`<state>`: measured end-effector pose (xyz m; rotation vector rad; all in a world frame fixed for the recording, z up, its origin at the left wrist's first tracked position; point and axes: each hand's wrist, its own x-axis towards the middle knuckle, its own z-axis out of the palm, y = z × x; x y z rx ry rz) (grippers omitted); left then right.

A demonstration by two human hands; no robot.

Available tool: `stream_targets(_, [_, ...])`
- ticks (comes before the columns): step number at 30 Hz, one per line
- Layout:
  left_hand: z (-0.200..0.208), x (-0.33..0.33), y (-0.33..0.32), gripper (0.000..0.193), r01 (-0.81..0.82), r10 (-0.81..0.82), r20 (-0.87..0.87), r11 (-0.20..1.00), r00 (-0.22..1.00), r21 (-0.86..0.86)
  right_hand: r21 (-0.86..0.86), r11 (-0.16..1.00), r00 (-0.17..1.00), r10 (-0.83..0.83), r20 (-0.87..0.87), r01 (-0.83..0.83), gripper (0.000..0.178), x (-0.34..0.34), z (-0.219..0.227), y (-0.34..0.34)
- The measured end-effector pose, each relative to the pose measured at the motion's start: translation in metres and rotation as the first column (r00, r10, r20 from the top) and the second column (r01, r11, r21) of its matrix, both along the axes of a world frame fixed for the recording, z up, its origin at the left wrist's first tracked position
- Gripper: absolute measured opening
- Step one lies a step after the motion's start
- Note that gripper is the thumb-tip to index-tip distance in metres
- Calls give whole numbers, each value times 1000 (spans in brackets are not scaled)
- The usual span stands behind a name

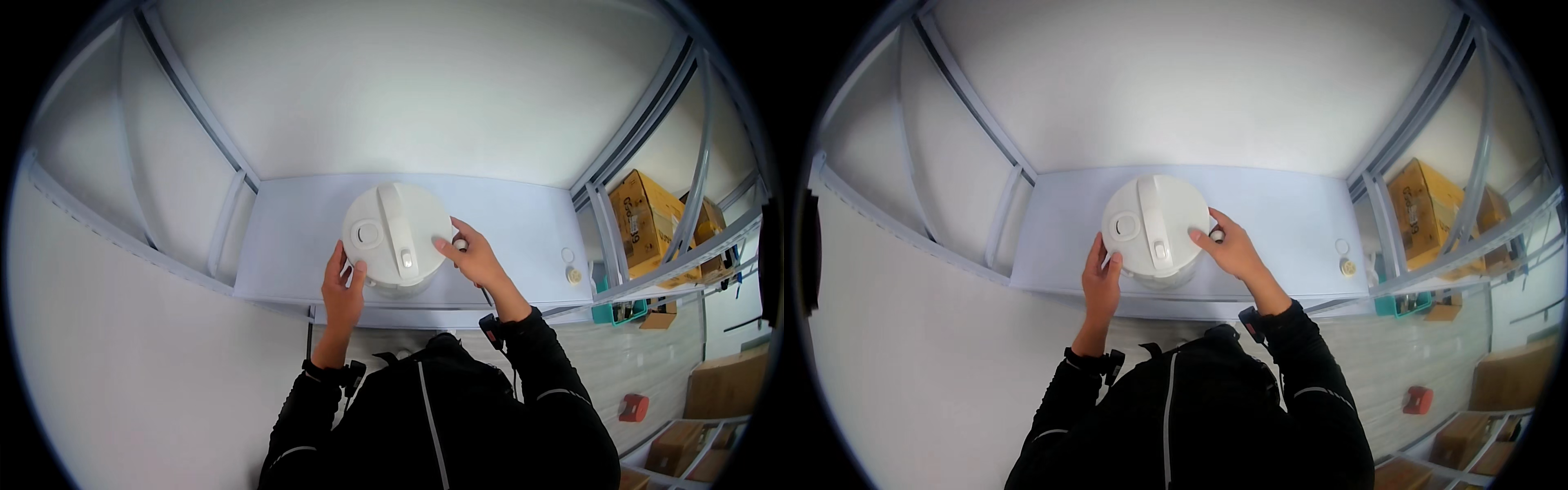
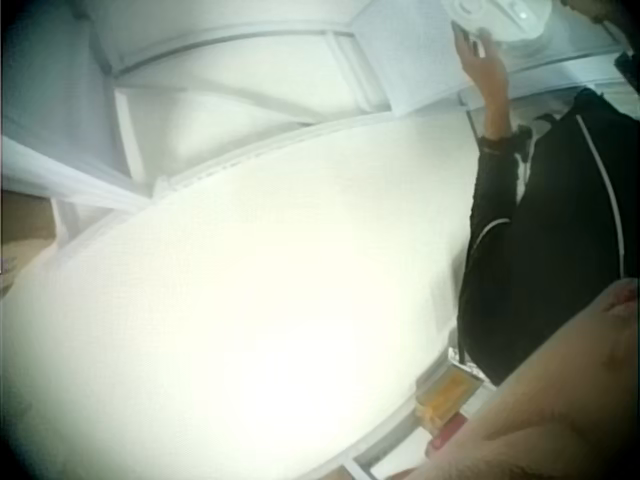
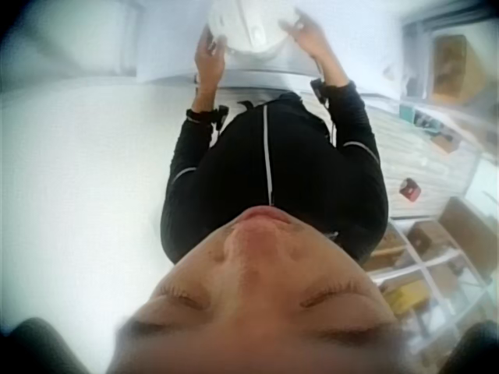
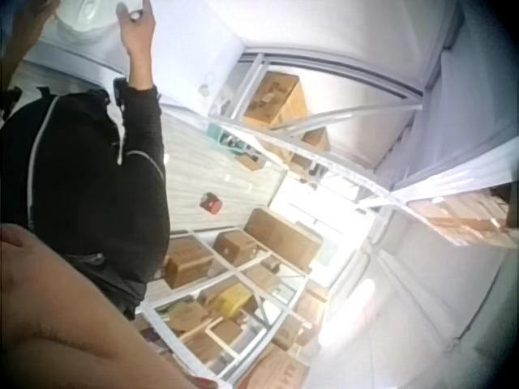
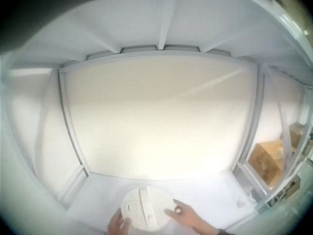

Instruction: The person assembles a white rice cooker by attaching a small plastic component to the underside of the lid and then using a screwdriver to fasten screws into the lid. The person handles the lid, the cooker body, and the screwdriver throughout the process.

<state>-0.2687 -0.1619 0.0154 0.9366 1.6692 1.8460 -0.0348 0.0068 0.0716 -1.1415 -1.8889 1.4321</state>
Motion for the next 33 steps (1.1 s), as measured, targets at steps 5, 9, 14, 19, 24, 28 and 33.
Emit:
stream_targets(5, [4,5,-3,69,10,-10,-87,1000,996,-6,44,999,999,-26,-41,28,84,11,-4,-2])
stream_targets(9, [4,1,-8,65,-43,43,-172,999,984,1,5,997,996,-80,-40,80,78,21,8,-7])
stream_targets(14, [50,19,-10,53,-183,211,-476,978,854,105,16,999,997,-51,-49,52,73,47,22,-7])
stream_targets(19, [95,43,-15,33,-2,116,-600,982,792,188,172,980,995,102,-15,-98,83,84,22,-13])
stream_targets(24, [101,80,13,20,243,-21,-659,938,752,247,242,955,984,179,-15,-170,84,131,24,-17])
stream_targets(28, [99,134,42,15,401,-145,-682,886,717,232,239,964,993,119,-11,-113,76,184,27,-21])
stream_targets(33, [81,226,92,15,500,-356,-621,863,698,67,209,978,999,28,-31,-21,67,279,31,-19])
